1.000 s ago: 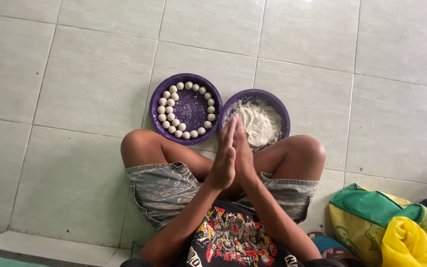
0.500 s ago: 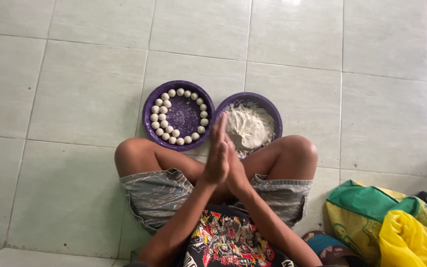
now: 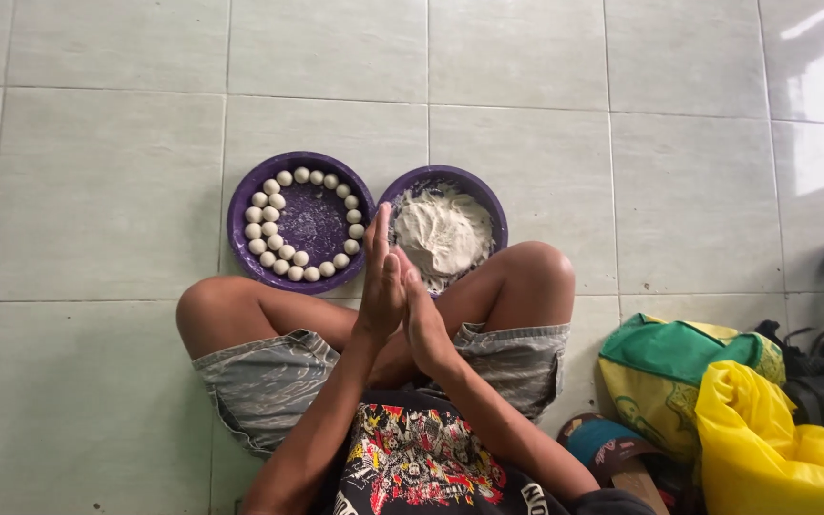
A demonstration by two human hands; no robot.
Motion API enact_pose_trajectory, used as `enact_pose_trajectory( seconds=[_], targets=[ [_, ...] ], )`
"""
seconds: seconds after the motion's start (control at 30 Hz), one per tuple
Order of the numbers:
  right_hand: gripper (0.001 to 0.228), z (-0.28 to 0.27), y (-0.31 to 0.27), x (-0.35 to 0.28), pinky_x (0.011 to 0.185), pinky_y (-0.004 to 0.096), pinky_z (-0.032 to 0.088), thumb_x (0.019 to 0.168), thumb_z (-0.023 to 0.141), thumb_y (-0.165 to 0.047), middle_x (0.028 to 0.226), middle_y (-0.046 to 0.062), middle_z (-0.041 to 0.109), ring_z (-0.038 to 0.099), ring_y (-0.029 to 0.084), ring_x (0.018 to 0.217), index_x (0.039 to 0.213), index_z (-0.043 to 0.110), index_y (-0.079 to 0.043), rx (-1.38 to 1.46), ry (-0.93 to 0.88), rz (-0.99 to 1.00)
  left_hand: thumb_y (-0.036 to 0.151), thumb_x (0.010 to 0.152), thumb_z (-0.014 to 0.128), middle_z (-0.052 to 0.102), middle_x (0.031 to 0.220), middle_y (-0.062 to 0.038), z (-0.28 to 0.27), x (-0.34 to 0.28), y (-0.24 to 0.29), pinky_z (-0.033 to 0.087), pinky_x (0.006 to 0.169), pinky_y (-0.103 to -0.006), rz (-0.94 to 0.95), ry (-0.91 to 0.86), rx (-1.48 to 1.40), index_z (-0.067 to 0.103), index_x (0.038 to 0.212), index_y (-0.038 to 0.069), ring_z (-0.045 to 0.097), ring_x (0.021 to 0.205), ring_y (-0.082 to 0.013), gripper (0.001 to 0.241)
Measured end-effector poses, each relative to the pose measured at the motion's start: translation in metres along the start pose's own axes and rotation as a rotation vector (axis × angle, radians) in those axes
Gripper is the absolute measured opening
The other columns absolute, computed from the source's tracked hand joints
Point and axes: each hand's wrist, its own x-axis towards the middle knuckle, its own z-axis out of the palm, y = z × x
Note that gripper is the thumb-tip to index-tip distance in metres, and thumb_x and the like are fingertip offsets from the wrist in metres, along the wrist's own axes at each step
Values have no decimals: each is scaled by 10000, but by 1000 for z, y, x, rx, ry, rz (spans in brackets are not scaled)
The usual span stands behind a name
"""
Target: Rolling small pieces of dough into balls and placing them in a tray
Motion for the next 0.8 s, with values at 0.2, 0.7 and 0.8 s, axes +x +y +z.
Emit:
enact_pose_trajectory(
  seconds=[0.2, 0.7, 0.8],
  targets=[
    [681, -2, -27, 21, 1212, 582, 168, 1109, 236, -449, 1692, 227, 117, 77, 440, 1550, 1636, 99, -40, -74, -1, -63, 534, 1070, 153, 241, 1621, -249, -7, -4, -3, 178, 1243, -514, -17, -26, 12, 184, 1630, 21, 229, 1526, -420, 759],
    [447, 11, 55, 21, 1007, 534, 519, 1053, 478, -175, 1148, 227, 684, 674, 366, 1157, 1448, 541, 23, 392, 117, 351, 457, 1081, 114, 406, 1530, -179, -52, 18, -25, 229, 1218, -526, -9, 290, 382, 403, 1561, 57, 344, 1469, -409, 688],
    [353, 17, 52, 25, 830, 428, 630, 968, 586, -149, 1044, 183, 712, 744, 268, 851, 1270, 674, 12, 456, 181, 452, 256, 1084, 239, 467, 1470, -181, -87, 27, -29, 295, 1185, -506, 77, 325, 417, 470, 1511, 43, 431, 1399, -406, 530]
  ],
)
